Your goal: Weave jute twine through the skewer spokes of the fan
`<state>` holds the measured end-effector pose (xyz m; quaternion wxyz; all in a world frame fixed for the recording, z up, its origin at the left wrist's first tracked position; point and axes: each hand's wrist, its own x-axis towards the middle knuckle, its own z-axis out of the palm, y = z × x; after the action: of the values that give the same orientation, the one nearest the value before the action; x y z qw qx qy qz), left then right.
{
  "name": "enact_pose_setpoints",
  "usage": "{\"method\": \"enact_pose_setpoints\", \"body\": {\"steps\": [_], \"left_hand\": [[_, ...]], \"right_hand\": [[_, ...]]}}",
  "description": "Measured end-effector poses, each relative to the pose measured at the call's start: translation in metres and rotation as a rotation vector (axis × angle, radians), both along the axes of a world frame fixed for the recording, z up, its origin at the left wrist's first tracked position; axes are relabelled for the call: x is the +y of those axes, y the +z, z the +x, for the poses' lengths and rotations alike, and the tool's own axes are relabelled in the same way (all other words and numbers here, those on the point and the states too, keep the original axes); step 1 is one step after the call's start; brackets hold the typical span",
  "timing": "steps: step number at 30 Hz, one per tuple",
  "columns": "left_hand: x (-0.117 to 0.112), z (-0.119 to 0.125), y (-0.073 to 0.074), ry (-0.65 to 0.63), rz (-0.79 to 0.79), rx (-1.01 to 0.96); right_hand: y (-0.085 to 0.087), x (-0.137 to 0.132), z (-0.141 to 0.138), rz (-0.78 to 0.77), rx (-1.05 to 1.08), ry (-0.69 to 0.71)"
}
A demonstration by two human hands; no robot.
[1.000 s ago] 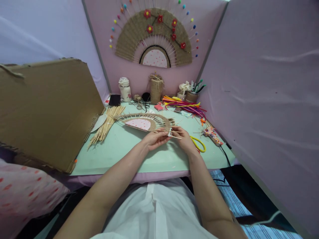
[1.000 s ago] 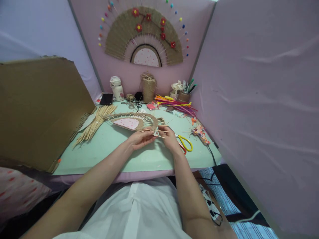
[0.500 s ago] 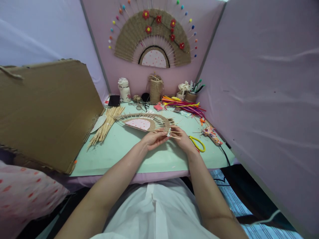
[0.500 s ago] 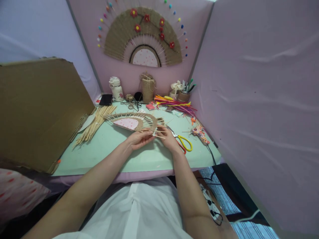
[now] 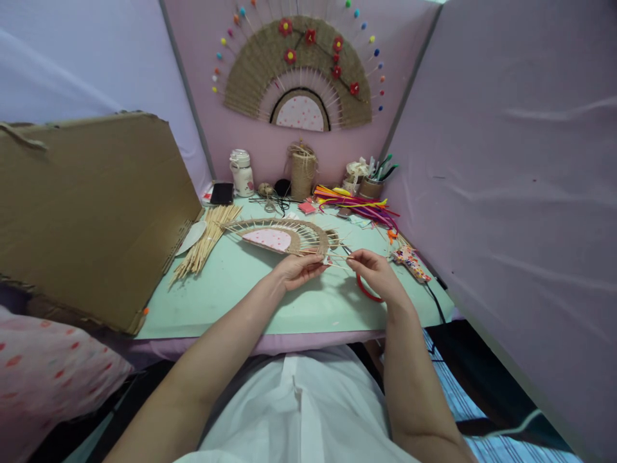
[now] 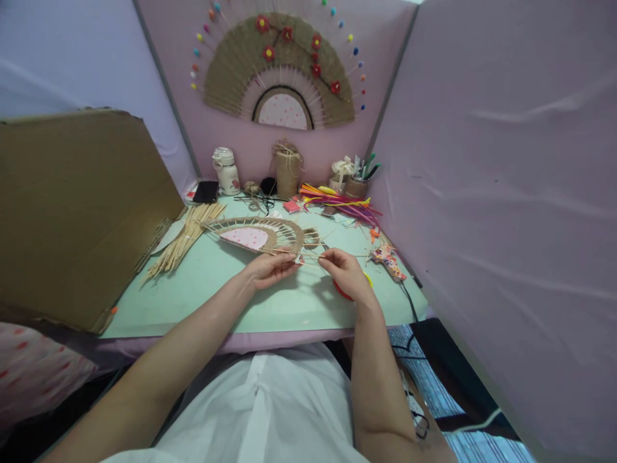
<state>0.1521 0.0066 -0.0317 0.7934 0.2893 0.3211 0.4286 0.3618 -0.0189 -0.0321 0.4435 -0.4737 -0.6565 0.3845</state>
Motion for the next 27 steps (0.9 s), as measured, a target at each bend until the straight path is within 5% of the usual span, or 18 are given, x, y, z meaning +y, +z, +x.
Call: {"method": "enact_pose_setpoints", "body": {"steps": [9, 14, 18, 27], "left_hand": [[0.0, 0.0, 0.0, 0.0, -0.015, 0.03], [0.0, -0.001, 0.002, 0.001, -0.011, 0.013], [-0.002, -0.001, 0.005, 0.001, 0.001, -0.018], [-0.003, 0.0, 0.004, -0.017, 0.001, -0.081]], "right_hand": [[0.012, -0.006, -0.003, 0.245, 0.068, -0.174], [0.0, 0.007, -0.021, 0.289, 0.11, -0.379], [-0.015, 0.013, -0.03, 0.17, 0.126, -0.424], [-0.016, 0.032, -0.058, -0.171, 0.375, -0.178]]}}
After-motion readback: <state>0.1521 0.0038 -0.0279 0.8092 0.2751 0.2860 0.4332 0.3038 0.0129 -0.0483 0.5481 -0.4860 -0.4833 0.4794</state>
